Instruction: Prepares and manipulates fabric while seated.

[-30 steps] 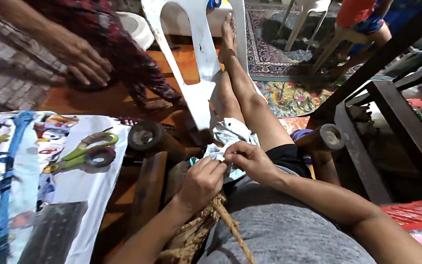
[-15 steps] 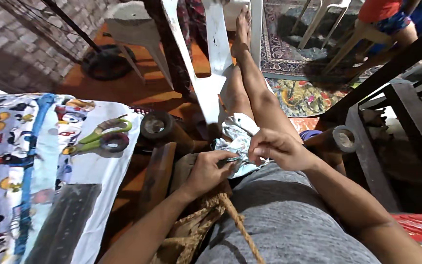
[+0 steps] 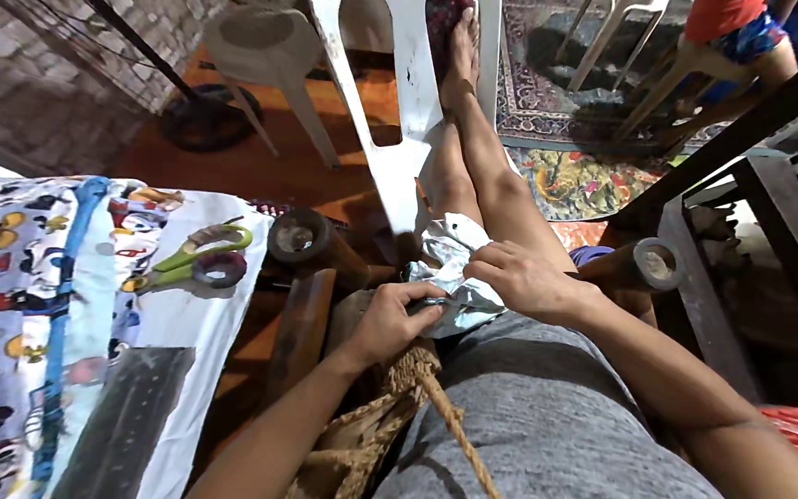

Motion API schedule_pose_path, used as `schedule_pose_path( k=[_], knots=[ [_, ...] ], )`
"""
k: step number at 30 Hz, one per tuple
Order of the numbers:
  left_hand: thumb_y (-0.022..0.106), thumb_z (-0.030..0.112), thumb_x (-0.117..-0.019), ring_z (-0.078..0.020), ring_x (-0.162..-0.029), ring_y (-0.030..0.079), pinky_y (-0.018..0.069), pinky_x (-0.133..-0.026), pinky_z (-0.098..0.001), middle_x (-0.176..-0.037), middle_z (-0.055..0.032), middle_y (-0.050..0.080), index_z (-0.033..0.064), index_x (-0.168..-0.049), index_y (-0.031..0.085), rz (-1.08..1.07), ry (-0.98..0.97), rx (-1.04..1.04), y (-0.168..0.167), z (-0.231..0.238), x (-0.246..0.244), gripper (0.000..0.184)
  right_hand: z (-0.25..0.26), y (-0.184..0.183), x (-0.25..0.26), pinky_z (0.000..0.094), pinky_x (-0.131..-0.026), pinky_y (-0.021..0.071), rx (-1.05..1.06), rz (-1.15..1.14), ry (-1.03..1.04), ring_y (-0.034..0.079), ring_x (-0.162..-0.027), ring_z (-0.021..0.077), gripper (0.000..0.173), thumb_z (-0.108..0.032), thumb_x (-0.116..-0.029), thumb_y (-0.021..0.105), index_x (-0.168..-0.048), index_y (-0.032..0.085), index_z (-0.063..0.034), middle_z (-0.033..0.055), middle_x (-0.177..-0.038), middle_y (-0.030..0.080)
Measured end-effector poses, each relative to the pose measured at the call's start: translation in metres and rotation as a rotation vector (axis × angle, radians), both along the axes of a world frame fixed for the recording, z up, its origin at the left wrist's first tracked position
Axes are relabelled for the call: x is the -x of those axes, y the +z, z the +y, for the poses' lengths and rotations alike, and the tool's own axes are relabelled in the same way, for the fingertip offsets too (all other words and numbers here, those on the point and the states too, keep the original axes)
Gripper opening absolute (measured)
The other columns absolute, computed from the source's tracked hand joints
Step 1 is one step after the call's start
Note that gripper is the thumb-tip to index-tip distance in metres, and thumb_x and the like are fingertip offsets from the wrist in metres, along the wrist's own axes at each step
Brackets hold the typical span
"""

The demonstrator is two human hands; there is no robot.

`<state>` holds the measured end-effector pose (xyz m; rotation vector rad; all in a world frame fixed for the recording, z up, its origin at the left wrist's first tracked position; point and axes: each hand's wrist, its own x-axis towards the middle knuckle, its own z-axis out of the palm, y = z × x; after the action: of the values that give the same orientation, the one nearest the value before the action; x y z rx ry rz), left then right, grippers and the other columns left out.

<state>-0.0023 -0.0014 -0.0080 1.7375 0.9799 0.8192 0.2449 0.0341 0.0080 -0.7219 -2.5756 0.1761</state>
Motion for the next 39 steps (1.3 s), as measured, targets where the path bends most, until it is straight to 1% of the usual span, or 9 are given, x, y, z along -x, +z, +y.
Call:
schedule_pose_path(
  k=[11,19,23,26,31,33,35,37,39],
  knots=[
    [0.062,0.005,-0.0918,0.0096,-0.089,0.063,0.0525,-0.084,-0.0111,-0.096,0.0058,0.073,0.0005,-0.099,0.073,-0.025,-0.032,-0.012,-0.002,0.001,0.001,0.014,0.000,-0.006,0.004,0.0408,-0.079,0.0567,0.074,0.061,0.040,0.070,-0.091,0.0279,0.017,0.002,-0.0946,0.058,-0.099,0.074,-0.0040,0.0136,-0.098,0.072],
    [0.063,0.006,-0.0925,0.0103,-0.086,0.063,0.0522,-0.081,-0.0100,-0.093,0.0066,0.072,0.0008,-0.098,0.073,-0.020,-0.031,-0.003,-0.001,0.001,0.000,0.013,-0.001,-0.003,0.004,0.0389,-0.077,0.0563,0.116,0.080,0.083,0.069,-0.087,0.0256,0.018,0.002,-0.0952,0.057,-0.099,0.074,-0.0037,0.0124,-0.096,0.071],
    [0.062,0.005,-0.0919,0.0105,-0.086,0.063,0.0517,-0.081,-0.0097,-0.093,0.0056,0.072,-0.0003,-0.099,0.073,-0.025,-0.025,-0.007,-0.002,0.000,0.000,0.014,-0.003,0.000,0.002,0.0379,-0.074,0.0575,0.213,0.124,0.115,0.069,-0.085,0.0241,0.017,0.001,-0.0961,0.057,-0.098,0.073,-0.0017,0.0133,-0.096,0.071],
    [0.062,0.005,-0.0916,0.0101,-0.087,0.063,0.0519,-0.082,-0.0098,-0.094,0.0048,0.072,-0.0009,-0.099,0.073,-0.025,-0.018,-0.013,-0.003,0.000,0.000,0.014,-0.002,0.000,0.001,0.0328,-0.076,0.0577,0.250,0.159,0.139,0.069,-0.086,0.0208,0.015,-0.001,-0.0982,0.056,-0.099,0.072,-0.0007,0.0136,-0.097,0.070],
    [0.063,0.013,-0.0964,0.0094,-0.084,0.060,0.0489,-0.079,-0.0099,-0.095,-0.0003,0.071,-0.0022,-0.103,0.073,0.080,-0.019,-0.036,0.001,-0.001,0.002,0.019,-0.002,-0.002,0.000,0.0314,-0.076,0.0581,0.262,0.181,0.107,0.070,-0.086,0.0197,0.017,-0.004,-0.0996,0.056,-0.100,0.073,-0.0010,0.0135,-0.098,0.071],
    [0.063,0.013,-0.0970,0.0096,-0.083,0.059,0.0488,-0.079,-0.0094,-0.096,-0.0001,0.071,-0.0022,-0.103,0.072,0.082,-0.027,-0.032,0.001,-0.001,0.002,0.019,-0.005,0.001,0.000,0.0289,-0.079,0.0570,0.362,0.215,0.094,0.069,-0.088,0.0162,0.019,-0.006,-0.1009,0.055,-0.101,0.072,0.0002,0.0131,-0.099,0.071],
    [0.063,0.014,-0.0976,0.0096,-0.081,0.058,0.0482,-0.077,-0.0094,-0.094,0.0004,0.070,-0.0012,-0.104,0.073,0.093,-0.025,-0.023,0.000,-0.001,0.002,0.019,-0.007,0.005,-0.001,0.0231,-0.082,0.0565,0.539,0.309,0.088,0.068,-0.089,0.0084,0.019,-0.007,-0.1012,0.057,-0.105,0.071,0.0042,0.0108,-0.101,0.071],
    [0.063,0.015,-0.0977,0.0090,-0.081,0.059,0.0484,-0.076,-0.0100,-0.092,0.0002,0.070,-0.0005,-0.104,0.073,0.114,-0.013,-0.016,0.000,-0.001,0.002,0.020,-0.008,0.009,-0.003,0.0195,-0.078,0.0574,0.718,0.454,0.103,0.067,-0.085,0.0021,0.020,-0.007,-0.1000,0.060,-0.113,0.068,0.0056,0.0050,-0.099,0.071],
    [0.065,0.016,-0.0972,0.0077,-0.080,0.060,0.0494,-0.076,-0.0115,-0.092,0.0002,0.071,0.0005,-0.103,0.074,0.131,0.011,0.018,0.002,-0.001,0.000,0.019,-0.007,0.015,-0.008,0.0208,-0.072,0.0595,0.829,0.602,0.138,0.067,-0.079,0.0015,0.022,-0.007,-0.0994,0.060,-0.118,0.068,-0.0002,-0.0015,-0.095,0.072]
  ],
)
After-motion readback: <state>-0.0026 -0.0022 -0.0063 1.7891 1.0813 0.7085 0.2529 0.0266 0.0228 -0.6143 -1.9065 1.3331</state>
